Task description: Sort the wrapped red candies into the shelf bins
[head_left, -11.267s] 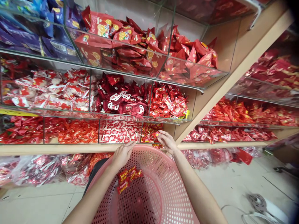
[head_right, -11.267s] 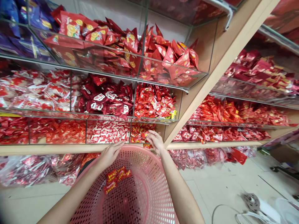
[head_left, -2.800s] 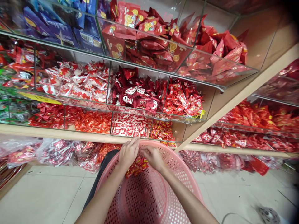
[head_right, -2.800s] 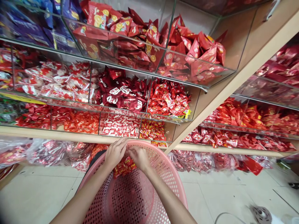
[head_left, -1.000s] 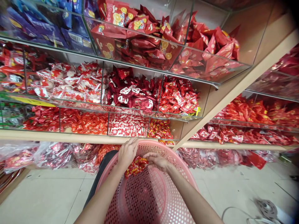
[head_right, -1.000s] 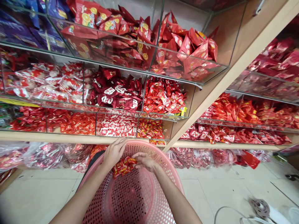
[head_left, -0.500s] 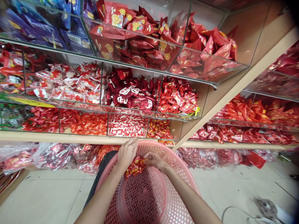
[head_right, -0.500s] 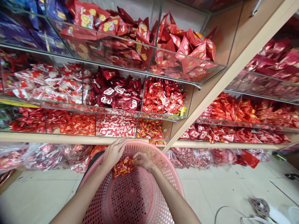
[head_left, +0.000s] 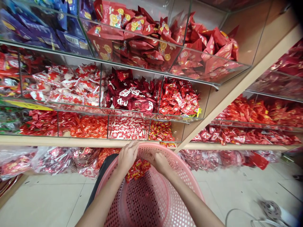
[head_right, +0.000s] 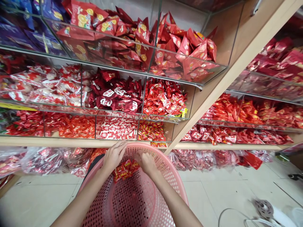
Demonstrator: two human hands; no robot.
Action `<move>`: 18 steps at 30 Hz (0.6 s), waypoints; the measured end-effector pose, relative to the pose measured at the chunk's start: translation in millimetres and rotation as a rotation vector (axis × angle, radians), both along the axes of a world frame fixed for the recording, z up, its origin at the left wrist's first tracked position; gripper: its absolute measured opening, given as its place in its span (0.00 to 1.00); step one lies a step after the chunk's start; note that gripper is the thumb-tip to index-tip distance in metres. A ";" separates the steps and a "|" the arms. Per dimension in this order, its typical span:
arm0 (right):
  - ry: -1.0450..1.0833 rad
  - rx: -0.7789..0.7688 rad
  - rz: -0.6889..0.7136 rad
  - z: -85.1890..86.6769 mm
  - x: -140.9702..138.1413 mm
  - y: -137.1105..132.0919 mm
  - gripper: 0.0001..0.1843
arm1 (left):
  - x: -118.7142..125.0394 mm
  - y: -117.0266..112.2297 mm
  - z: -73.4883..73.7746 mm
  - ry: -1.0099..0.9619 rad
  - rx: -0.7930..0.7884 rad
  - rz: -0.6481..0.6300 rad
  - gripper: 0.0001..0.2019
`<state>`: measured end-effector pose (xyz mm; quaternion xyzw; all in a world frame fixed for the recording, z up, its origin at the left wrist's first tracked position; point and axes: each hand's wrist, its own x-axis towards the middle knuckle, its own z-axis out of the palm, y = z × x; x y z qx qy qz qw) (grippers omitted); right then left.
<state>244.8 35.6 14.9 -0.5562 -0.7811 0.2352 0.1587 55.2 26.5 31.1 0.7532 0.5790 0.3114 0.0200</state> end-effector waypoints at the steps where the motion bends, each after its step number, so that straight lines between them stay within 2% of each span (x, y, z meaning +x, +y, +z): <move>1: -0.024 0.040 -0.015 12.6 2.6 2.8 0.07 | -0.6 0.2 -0.5 -0.004 -0.003 -0.001 0.17; 4: 0.010 0.146 -0.052 45.3 14.8 21.9 0.13 | -2.7 0.9 -2.3 -0.012 -0.010 -0.002 0.17; 7: -0.006 0.229 -0.202 61.6 30.4 54.2 0.13 | -3.9 1.7 -4.5 -0.022 -0.001 0.004 0.17; 9: -0.091 0.235 -0.309 62.5 39.0 77.3 0.10 | -3.9 2.0 -5.5 -0.023 0.008 0.007 0.17; 12: -0.235 0.176 -0.379 54.7 44.0 104.7 0.15 | -3.6 2.0 -5.6 -0.007 0.011 0.013 0.17; 15: -0.316 0.070 -0.383 44.6 41.2 118.9 0.19 | -3.8 1.7 -4.0 0.001 0.007 0.018 0.17; 18: -0.319 0.054 -0.406 37.7 38.5 123.1 0.15 | -4.4 1.6 -2.8 -0.001 0.006 0.016 0.17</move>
